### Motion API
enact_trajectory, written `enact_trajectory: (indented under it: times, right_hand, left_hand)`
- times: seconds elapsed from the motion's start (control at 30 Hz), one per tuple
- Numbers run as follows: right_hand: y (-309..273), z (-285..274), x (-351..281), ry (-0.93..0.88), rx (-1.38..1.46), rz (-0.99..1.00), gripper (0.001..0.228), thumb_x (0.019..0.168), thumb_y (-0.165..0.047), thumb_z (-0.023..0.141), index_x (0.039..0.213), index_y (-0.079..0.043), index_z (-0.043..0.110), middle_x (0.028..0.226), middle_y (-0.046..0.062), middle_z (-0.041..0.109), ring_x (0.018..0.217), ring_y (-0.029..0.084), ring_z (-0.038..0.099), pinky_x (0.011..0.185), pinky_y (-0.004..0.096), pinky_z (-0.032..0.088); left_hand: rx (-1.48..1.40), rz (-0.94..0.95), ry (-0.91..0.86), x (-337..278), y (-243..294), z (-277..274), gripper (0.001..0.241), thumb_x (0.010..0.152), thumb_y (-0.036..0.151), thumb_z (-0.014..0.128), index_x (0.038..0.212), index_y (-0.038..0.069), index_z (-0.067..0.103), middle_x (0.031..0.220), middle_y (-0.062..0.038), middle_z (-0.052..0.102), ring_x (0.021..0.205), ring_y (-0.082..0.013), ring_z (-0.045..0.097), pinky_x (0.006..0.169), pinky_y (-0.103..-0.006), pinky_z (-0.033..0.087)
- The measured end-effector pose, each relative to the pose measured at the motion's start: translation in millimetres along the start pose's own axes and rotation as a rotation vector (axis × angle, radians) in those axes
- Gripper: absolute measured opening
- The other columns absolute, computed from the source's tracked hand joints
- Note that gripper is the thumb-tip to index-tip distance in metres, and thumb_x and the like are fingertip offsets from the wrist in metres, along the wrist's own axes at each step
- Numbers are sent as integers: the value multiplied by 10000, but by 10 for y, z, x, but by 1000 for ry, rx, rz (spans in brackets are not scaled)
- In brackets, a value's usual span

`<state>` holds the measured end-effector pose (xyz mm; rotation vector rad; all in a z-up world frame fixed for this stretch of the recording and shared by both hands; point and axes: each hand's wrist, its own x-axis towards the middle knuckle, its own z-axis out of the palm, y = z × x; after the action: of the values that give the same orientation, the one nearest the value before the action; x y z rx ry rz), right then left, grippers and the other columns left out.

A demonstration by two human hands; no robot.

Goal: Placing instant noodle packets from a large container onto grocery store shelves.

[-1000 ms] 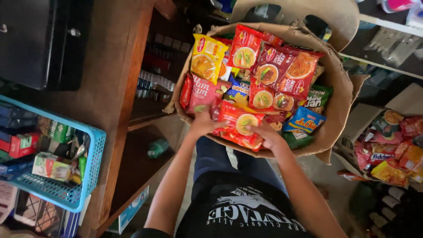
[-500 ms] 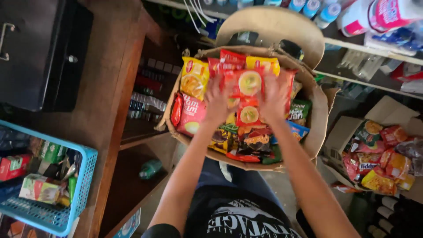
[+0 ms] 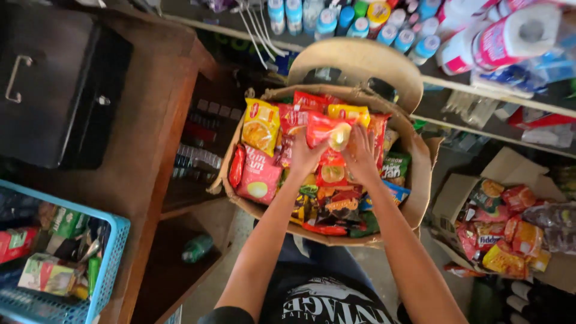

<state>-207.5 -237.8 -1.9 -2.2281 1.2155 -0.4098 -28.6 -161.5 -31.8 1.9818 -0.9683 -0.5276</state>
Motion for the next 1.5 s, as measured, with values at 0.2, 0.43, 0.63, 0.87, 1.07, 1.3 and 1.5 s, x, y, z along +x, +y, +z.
enact_trajectory:
  times: [0.2, 0.43, 0.63, 0.87, 1.07, 1.3, 1.5]
  right_hand:
    - [-515, -725, 180, 164, 471, -241, 839, 995, -257, 728, 1621, -95, 192, 1643, 196, 329, 1543, 344, 353, 1234, 497, 324]
    - [-1958, -1998, 705, 290, 726, -567, 778, 984, -195, 721, 1594, -80, 252, 1474, 164, 501, 1350, 219, 534, 1088, 344, 481]
    - [-3313, -2889, 1365, 407, 251, -575, 309, 929, -200, 809, 1174, -65, 677, 884, 67, 736, 779, 189, 675, 728, 339, 555]
    - [-4557, -3730, 2170, 740, 172, -791, 544, 987, -217, 777, 1372, -11, 453, 1056, 151, 738, 862, 241, 762, 714, 359, 588]
    - [-4819, -3877, 3106, 970, -110, -478, 686, 953, -259, 769, 1445, -60, 334, 915, 247, 719, 821, 429, 714, 711, 521, 550]
    - [-4808, -3666, 3888, 835, -97, -223, 722, 945, -301, 721, 1465, -73, 274, 909, 318, 701, 874, 532, 676, 758, 611, 528]
    - [-4864, -3540, 3922, 1038, -154, -475, 841, 793, -143, 711, 1496, -70, 255, 1366, 432, 488, 912, 571, 640, 721, 566, 553]
  left_hand:
    - [-122, 383, 29, 438, 888, -945, 773, 778, 302, 953, 1320, -77, 552, 1261, -272, 641, 1160, -360, 642, 972, -424, 508]
    - [-419, 428, -157, 892, 2480, -2476, 481, 827, 198, 837, 1239, 25, 661, 1075, -55, 760, 936, -99, 690, 846, -283, 580]
    - [-570, 741, -155, 1591, 3408, -3481, 402, 888, 172, 819, 1206, 4, 639, 1037, -47, 730, 946, -99, 679, 862, -290, 582]
    - [-390, 1045, 34, 2690, 3898, -4334, 564, 963, 290, 730, 1415, 18, 531, 1266, -157, 705, 1192, -236, 683, 964, -356, 566]
    - [-84, 1062, 68, 3605, 4058, -4216, 670, 954, 402, 707, 1436, -19, 509, 1277, -253, 678, 1179, -367, 664, 1007, -477, 528]
    - [545, 651, 265, 3629, 4236, -3990, 472, 998, 462, 436, 1140, 113, 720, 1076, -150, 770, 1048, -331, 718, 1102, -569, 432]
    - [540, 745, 206, 3893, 4221, -3908, 576, 902, 443, 374, 1250, 100, 679, 1198, -116, 714, 1128, -322, 650, 990, -605, 419]
